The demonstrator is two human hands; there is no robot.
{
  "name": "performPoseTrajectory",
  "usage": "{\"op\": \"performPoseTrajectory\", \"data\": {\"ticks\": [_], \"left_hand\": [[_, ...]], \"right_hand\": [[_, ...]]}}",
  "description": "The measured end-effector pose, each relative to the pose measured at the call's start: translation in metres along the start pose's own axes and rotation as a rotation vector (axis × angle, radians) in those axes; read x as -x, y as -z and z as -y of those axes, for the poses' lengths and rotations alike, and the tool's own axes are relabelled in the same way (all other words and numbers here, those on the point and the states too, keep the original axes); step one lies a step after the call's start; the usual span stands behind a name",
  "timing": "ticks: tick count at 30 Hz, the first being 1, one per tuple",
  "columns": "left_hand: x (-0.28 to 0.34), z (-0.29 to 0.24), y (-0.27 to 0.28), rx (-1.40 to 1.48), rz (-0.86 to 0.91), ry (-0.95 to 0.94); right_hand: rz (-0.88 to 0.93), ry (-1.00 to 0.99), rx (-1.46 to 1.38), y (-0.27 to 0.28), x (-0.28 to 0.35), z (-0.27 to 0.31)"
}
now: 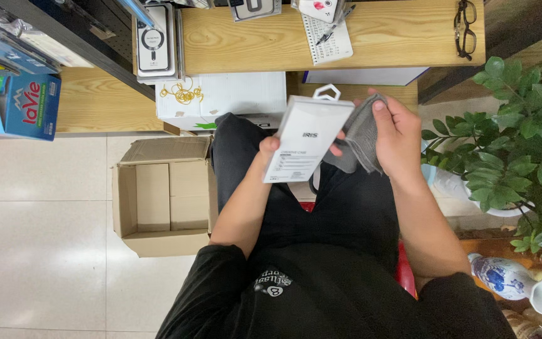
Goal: The person holds a boxed phone case and wipes its exterior surfaces with a cloth.
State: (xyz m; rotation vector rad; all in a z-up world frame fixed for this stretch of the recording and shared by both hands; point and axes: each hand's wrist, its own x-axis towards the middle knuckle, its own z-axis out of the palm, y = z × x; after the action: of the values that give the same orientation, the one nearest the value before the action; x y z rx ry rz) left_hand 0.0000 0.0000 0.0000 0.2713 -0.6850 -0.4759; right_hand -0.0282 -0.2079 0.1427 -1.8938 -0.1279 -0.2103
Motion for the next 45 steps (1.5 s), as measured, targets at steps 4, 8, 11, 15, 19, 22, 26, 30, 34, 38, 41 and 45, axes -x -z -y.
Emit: {"op": "performPoseTrajectory", "data": {"ticks": [4, 8, 11, 15, 19, 22, 26, 30, 34, 38, 41, 45], "left_hand": [[0.004, 0.011, 0.003, -0.056, 0.098, 0.026], [0.0, 0.002, -0.01, 0.03, 0.094, -0.031], [0.0, 0.001, -0.014, -0.041, 0.044, 0.043], [-0.002, 0.008, -0.016, -0.117, 0.071, 0.062], [-0.011, -0.003, -0.043, -0.267, 0.005, 0.173], [-0.005, -0.013, -0.039, -0.322, -0.051, 0.25], [-0.001, -0.056, -0.069, -0.405, -0.104, 0.318], [0.001, -0.086, -0.104, -0.261, -0.038, 0.386], [0.004, -0.088, -0.124, -0.073, 0.023, 0.347], [0.005, -0.07, -0.127, 0.007, 0.101, 0.289], [0.008, -0.055, -0.119, 0.101, 0.185, 0.227], [0.013, -0.044, -0.121, -0.281, 0.027, 0.141]], "right_hand": [[-0.059, -0.181, -0.164, -0.01, -0.001, -0.002], [-0.066, -0.262, -0.228, -0.009, 0.006, -0.013], [-0.073, -0.304, -0.256, -0.007, 0.009, -0.039], [-0.112, -0.372, -0.305, -0.008, 0.01, -0.028], [-0.131, -0.381, -0.331, -0.006, 0.013, -0.023], [-0.133, -0.415, -0.364, -0.002, 0.009, -0.056], [-0.008, -0.41, -0.374, 0.01, 0.011, -0.06], [0.205, -0.412, -0.395, 0.02, 0.019, -0.052], [0.413, -0.427, -0.481, 0.026, 0.019, 0.022], [0.354, -0.465, -0.576, 0.018, 0.022, 0.023], [0.345, -0.459, -0.627, 0.011, 0.026, 0.009], [0.354, -0.412, -0.556, 0.005, 0.026, -0.018]]}}
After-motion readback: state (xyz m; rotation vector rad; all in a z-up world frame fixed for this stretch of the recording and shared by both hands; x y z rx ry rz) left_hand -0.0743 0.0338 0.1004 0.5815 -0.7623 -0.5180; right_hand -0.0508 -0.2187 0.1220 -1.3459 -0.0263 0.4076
